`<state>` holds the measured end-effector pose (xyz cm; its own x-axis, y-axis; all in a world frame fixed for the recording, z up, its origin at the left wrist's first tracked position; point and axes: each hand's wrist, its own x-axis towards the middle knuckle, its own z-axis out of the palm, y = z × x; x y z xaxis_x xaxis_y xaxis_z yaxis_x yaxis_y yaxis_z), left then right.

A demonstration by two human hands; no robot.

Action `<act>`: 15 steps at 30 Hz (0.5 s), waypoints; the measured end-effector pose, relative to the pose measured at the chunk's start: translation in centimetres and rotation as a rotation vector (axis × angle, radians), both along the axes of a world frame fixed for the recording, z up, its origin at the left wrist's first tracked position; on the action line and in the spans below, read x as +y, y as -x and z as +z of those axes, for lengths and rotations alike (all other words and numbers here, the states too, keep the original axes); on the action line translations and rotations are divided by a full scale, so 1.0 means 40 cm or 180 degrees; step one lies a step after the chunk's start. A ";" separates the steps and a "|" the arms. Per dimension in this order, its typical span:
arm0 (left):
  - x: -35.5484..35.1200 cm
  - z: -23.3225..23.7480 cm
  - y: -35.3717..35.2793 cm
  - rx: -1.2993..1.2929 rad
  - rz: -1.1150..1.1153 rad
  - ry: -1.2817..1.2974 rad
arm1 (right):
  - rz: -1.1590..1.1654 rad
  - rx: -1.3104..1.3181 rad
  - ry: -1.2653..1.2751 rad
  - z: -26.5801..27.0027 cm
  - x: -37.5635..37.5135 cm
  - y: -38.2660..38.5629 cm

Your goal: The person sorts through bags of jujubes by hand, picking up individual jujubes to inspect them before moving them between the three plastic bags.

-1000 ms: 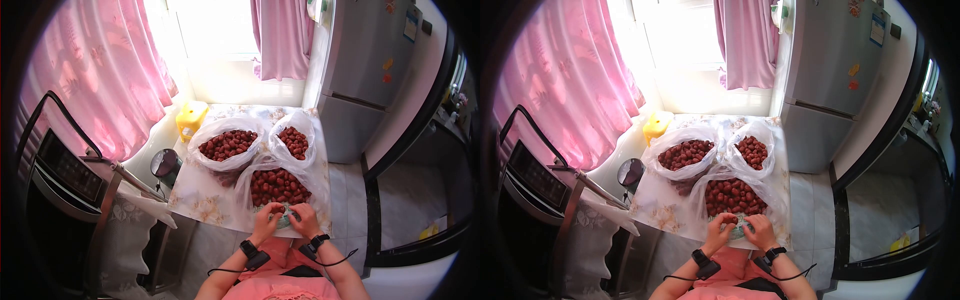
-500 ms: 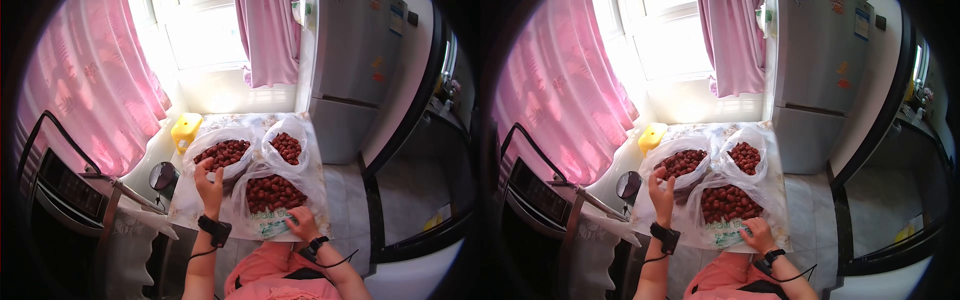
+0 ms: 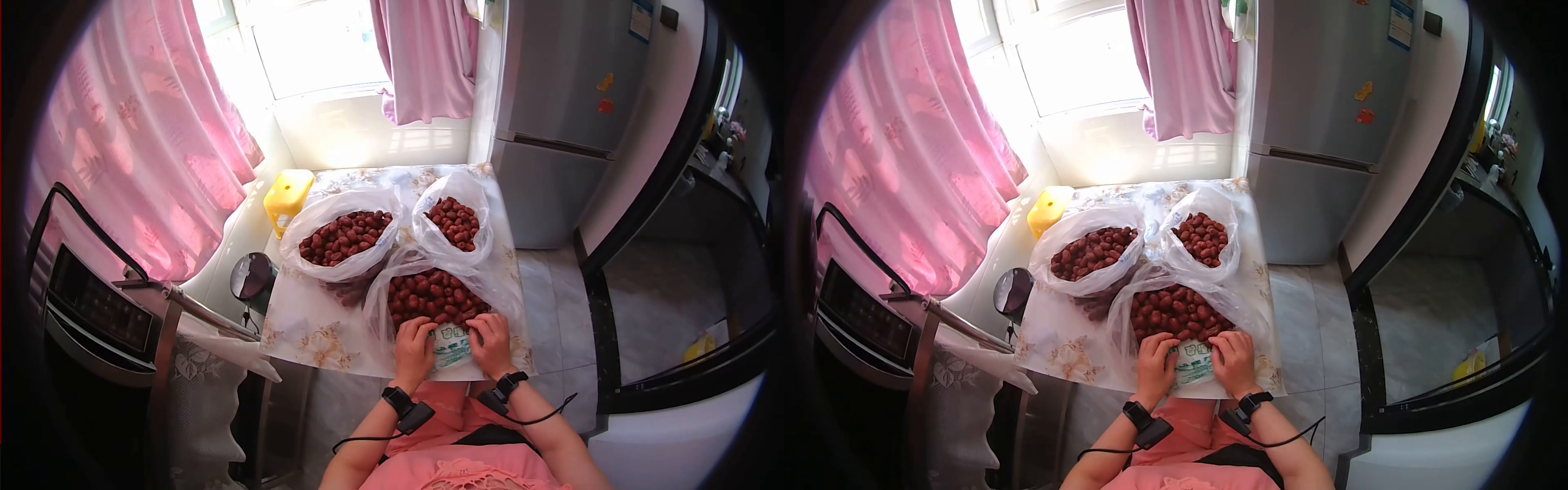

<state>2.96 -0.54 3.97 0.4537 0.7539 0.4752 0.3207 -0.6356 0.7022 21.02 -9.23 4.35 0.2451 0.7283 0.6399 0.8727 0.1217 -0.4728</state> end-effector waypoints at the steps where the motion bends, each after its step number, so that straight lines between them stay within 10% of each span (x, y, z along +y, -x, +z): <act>1: -0.001 -0.003 0.000 0.0067 0.0016 -0.0190 | -0.0017 0.0016 0.0016 0.000 0.000 0.001; 15: -0.008 -0.004 -0.011 0.0133 0.0161 -0.0481 | 0.0024 0.0014 0.0097 0.007 0.001 0.004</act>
<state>3.39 -0.86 3.82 0.4386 0.6977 0.5664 0.3819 -0.7152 0.5853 20.88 -9.19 4.64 0.2423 0.7493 0.6163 0.8697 0.1138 -0.4803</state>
